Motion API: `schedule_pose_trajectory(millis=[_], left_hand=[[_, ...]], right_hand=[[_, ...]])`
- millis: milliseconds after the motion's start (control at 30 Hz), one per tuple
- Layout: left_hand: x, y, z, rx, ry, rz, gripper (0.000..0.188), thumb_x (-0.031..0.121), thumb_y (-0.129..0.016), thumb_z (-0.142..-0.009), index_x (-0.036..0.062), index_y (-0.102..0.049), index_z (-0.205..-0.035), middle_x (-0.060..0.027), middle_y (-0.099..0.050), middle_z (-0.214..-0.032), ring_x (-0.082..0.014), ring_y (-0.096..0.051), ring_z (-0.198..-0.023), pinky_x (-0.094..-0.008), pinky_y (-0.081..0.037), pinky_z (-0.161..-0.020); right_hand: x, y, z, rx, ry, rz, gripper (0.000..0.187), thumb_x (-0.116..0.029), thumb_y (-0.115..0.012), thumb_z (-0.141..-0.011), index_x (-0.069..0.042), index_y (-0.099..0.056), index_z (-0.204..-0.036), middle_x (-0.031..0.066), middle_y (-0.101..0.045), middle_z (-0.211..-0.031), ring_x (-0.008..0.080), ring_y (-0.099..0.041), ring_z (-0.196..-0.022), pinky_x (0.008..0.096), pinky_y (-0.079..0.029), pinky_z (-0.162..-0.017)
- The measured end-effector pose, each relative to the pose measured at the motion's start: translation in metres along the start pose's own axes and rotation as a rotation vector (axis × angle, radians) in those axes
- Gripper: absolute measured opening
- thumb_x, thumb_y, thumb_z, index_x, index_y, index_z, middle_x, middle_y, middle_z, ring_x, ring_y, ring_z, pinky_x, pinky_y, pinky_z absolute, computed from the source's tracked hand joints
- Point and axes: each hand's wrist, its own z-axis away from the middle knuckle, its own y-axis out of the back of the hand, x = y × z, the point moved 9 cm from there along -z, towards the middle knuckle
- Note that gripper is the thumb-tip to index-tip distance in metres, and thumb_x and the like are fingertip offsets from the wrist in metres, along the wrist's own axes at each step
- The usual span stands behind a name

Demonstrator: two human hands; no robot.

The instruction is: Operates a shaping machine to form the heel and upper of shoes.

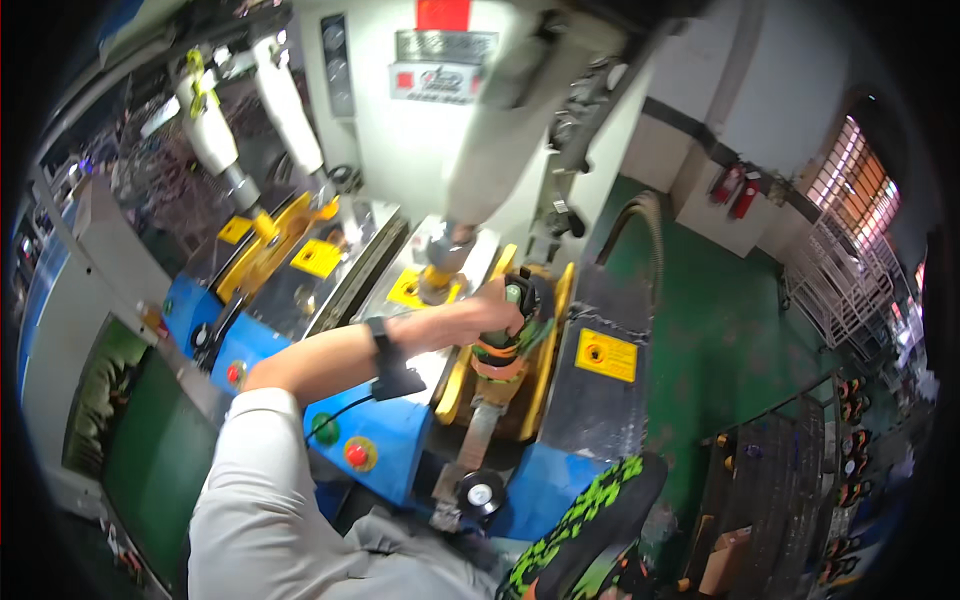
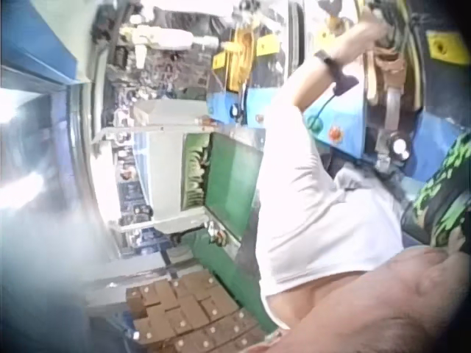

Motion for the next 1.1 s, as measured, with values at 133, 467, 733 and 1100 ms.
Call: schedule_pose_trajectory(millis=[133,467,733,1100], left_hand=[[-0.11,0.06,0.138,-0.041,0.079,0.821,0.064,0.0,-0.067,-0.064,0.0051,-0.045,-0.123,-0.0045,-0.057,-0.093,-0.014,-0.057,-0.075,-0.0275,-0.05,-0.065],[-0.241,0.09,0.484,0.983,-0.015,1.296,0.068,0.001,-0.059,-0.057,0.0002,-0.048,-0.125,-0.0153,-0.06,-0.108,-0.0312,-0.062,-0.096,-0.0405,-0.053,-0.086],[-0.432,0.014,0.517,1.078,0.36,0.939,0.036,0.011,-0.057,-0.084,0.0018,-0.051,-0.118,-0.0134,-0.058,-0.111,-0.0291,-0.06,-0.103,-0.0405,-0.051,-0.088],[-0.454,0.08,0.469,0.763,0.524,1.218,0.04,0.003,-0.054,-0.074,0.0014,-0.052,-0.114,-0.0118,-0.06,-0.106,-0.0289,-0.061,-0.098,-0.0415,-0.053,-0.085]], right_hand=[[-0.004,-0.052,-0.006,-0.04,0.022,0.09,0.047,-0.018,-0.058,-0.088,0.0,-0.044,-0.13,0.0142,-0.061,-0.109,0.026,-0.065,-0.093,0.0402,-0.054,-0.082],[0.056,-0.255,-0.253,-0.286,-0.236,0.712,0.029,-0.008,-0.062,-0.082,0.008,-0.055,-0.105,0.0221,-0.065,-0.103,0.0321,-0.065,-0.094,0.0388,-0.052,-0.085],[0.093,-0.279,-0.246,-0.116,0.482,1.262,0.046,-0.012,-0.066,-0.074,0.009,-0.045,-0.109,0.0329,-0.06,-0.099,0.0481,-0.059,-0.095,0.0501,-0.048,-0.084],[0.052,-0.28,-0.177,0.001,0.69,1.32,0.053,-0.011,-0.063,-0.076,0.009,-0.042,-0.12,0.0322,-0.056,-0.109,0.0452,-0.055,-0.105,0.0471,-0.044,-0.094]])
